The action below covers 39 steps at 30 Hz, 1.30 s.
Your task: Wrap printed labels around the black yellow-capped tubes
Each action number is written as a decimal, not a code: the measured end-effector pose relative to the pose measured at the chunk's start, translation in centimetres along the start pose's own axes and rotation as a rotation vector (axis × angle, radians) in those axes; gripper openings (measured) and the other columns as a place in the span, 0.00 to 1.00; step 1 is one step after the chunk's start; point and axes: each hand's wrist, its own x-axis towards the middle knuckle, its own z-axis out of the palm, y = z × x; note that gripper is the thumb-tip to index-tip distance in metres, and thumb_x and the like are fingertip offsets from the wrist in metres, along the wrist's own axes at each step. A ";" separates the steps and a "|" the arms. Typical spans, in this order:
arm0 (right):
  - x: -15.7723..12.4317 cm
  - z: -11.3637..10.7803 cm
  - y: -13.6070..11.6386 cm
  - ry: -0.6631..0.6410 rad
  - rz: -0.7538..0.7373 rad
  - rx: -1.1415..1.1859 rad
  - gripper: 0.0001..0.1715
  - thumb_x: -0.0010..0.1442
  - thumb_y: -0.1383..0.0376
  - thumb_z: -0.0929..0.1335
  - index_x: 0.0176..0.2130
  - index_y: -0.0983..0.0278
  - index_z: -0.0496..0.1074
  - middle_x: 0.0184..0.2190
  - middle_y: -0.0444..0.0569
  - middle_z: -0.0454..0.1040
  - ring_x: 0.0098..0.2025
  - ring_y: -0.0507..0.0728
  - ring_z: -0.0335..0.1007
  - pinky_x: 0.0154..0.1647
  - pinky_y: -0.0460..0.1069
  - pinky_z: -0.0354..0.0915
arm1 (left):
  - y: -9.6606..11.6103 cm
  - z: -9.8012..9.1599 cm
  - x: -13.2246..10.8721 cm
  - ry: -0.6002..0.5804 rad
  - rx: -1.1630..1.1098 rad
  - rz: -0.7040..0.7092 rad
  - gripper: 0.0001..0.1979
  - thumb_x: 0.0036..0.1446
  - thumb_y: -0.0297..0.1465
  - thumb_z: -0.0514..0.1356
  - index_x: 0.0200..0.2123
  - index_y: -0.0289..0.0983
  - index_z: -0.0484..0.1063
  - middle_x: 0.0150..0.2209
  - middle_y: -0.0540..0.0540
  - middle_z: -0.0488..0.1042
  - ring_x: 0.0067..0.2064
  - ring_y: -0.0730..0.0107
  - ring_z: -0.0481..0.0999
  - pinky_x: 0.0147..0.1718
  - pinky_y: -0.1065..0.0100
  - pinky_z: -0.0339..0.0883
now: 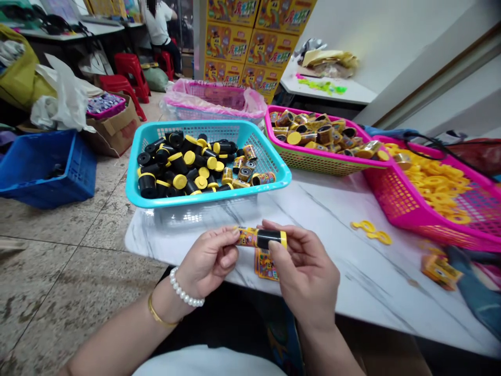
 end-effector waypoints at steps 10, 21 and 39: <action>-0.1 -0.8 0.9 -0.046 -0.218 -0.166 0.17 0.56 0.67 0.76 0.46 0.58 0.73 0.41 0.48 0.79 0.40 0.56 0.78 0.42 0.50 0.76 | -0.4 -0.1 -0.9 0.163 0.270 0.305 0.19 0.47 0.41 0.73 0.34 0.33 0.76 0.18 0.54 0.66 0.19 0.84 0.57 0.16 0.80 0.45; 0.7 -1.8 0.8 -0.351 -0.272 -0.166 0.24 0.59 0.72 0.73 0.53 0.54 0.75 0.49 0.52 0.73 0.53 0.61 0.72 0.53 0.57 0.72 | 1.1 -1.2 -1.2 -0.073 0.497 0.315 0.14 0.44 0.30 0.75 0.35 0.34 0.78 0.33 0.48 0.78 0.35 0.72 0.74 0.39 0.71 0.67; 1.1 -1.5 0.9 -0.361 -0.435 -0.322 0.17 0.58 0.72 0.74 0.46 0.56 0.77 0.45 0.50 0.77 0.47 0.60 0.77 0.48 0.56 0.76 | 0.4 -0.3 -1.1 -0.025 0.593 0.358 0.11 0.45 0.28 0.73 0.35 0.35 0.80 0.33 0.47 0.79 0.35 0.70 0.76 0.38 0.71 0.69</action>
